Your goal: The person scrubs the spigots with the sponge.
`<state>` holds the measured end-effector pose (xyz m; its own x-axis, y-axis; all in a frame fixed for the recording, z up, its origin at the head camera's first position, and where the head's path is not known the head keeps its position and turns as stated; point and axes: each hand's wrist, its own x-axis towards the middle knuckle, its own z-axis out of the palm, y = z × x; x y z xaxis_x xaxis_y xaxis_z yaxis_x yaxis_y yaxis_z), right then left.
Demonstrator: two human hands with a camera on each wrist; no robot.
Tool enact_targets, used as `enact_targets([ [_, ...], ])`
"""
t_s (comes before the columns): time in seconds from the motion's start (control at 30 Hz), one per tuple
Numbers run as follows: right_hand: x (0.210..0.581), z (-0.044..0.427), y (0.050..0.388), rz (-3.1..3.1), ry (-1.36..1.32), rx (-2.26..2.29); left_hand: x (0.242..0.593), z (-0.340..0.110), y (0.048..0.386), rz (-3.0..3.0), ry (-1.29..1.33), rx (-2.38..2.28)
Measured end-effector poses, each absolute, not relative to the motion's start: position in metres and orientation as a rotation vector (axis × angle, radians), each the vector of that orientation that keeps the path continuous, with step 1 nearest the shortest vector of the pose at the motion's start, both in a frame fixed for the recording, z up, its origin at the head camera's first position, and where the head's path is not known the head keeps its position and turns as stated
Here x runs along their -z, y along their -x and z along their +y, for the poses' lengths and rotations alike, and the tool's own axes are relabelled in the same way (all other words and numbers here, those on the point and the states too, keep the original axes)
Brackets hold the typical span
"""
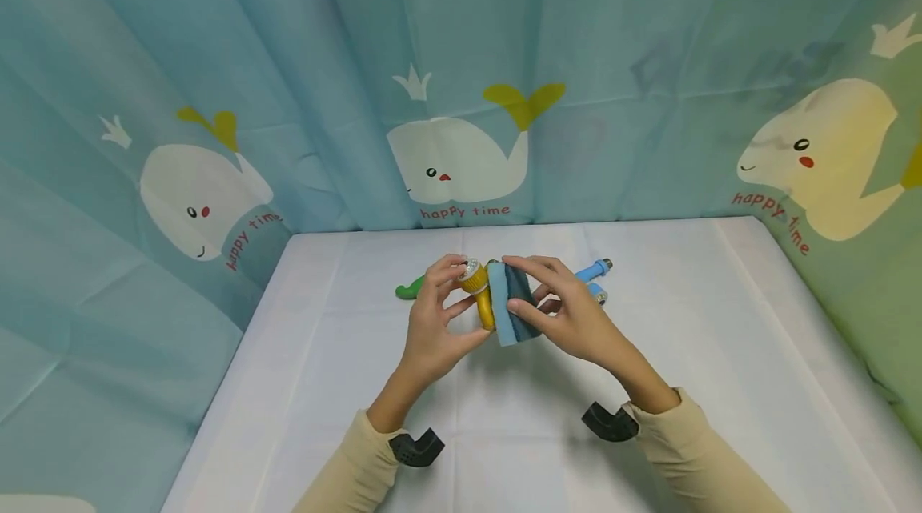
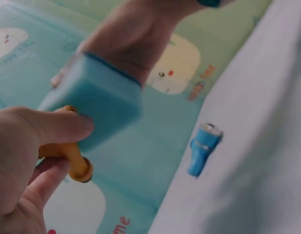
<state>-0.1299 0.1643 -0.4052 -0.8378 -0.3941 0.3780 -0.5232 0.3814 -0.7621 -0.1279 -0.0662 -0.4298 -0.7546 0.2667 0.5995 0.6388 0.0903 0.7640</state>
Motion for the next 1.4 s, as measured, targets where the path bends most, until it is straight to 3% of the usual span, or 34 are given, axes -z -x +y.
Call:
enact_targets([
  [0.63, 0.404, 0.160, 0.134, -2.538, -0.661, -1.371, 0.434, -0.065, 0.128, -2.121, 0.984, 1.588],
  [1.2, 0.396, 0.176, 0.145, -2.655, -0.887, -1.096, 0.429, -0.064, 0.129, -2.130, 1.087, 1.508],
  [1.4, 0.396, 0.173, 0.142, -2.604, -0.710, -1.109, 0.433, -0.064, 0.127, -2.140, 1.020, 1.510],
])
